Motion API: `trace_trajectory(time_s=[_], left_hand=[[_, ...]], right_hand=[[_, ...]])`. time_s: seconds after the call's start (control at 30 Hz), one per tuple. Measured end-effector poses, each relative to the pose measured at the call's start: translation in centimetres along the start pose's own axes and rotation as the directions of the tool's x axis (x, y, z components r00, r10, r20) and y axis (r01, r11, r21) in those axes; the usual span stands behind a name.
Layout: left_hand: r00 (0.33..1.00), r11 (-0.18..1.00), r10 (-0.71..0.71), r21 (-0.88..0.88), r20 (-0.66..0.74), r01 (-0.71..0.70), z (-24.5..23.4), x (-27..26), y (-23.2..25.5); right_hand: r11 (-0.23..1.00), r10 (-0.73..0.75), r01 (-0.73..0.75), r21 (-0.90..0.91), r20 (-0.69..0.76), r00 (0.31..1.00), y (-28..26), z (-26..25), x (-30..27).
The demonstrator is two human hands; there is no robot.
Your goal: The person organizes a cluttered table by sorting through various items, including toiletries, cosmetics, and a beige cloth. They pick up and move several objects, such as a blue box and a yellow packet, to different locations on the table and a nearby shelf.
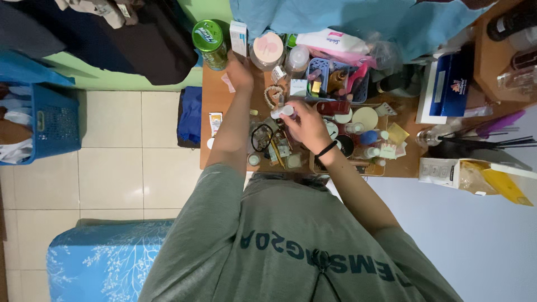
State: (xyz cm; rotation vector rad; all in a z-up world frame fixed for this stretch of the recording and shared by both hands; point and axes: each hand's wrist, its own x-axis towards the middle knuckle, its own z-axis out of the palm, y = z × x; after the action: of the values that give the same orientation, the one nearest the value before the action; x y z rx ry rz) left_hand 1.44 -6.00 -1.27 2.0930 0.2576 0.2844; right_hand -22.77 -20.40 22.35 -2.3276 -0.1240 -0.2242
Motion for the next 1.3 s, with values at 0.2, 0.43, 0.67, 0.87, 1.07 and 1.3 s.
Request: trace_trajectory(time_s=[0.2, 0.43, 0.67, 0.87, 1.07, 1.3], left_hand=[[0.999, 0.989, 0.039, -0.147, 0.036, -0.034, 0.6, -0.5, -2.0], [0.992, 0.983, 0.109, -0.152, 0.061, -0.099, -3.7, -3.5, 1.8], [0.809, 0.842, 0.531, -0.052, 0.251, -0.536, -9.0, -7.2, 9.0], [0.743, 0.775, 0.617, -0.039, 0.258, -0.63, -8.2, -8.4, 9.8], [0.755, 0.794, 0.584, -0.016, 0.298, -0.608, -6.4, -8.6, 7.1], [0.866, 0.905, 0.421, -0.052, 0.27, -0.423, -9.0, -8.2, 6.1]], right_hand=[[1.0, 0.023, -0.023, 0.012, 0.015, 1.0, 0.0, -0.2, 0.5], [0.994, 0.075, -0.077, 0.074, 0.028, 0.997, -0.4, -0.8, 0.4], [0.995, 0.069, -0.071, 0.068, 0.027, 0.997, 0.1, -0.8, 0.2], [0.999, 0.043, -0.043, 0.029, 0.019, 0.999, 0.4, -0.8, -0.5], [0.998, 0.044, -0.045, 0.034, 0.024, 0.999, 0.4, -1.0, -1.0], [0.997, 0.066, -0.068, 0.045, 0.048, 0.997, 0.1, -0.8, -0.8]])
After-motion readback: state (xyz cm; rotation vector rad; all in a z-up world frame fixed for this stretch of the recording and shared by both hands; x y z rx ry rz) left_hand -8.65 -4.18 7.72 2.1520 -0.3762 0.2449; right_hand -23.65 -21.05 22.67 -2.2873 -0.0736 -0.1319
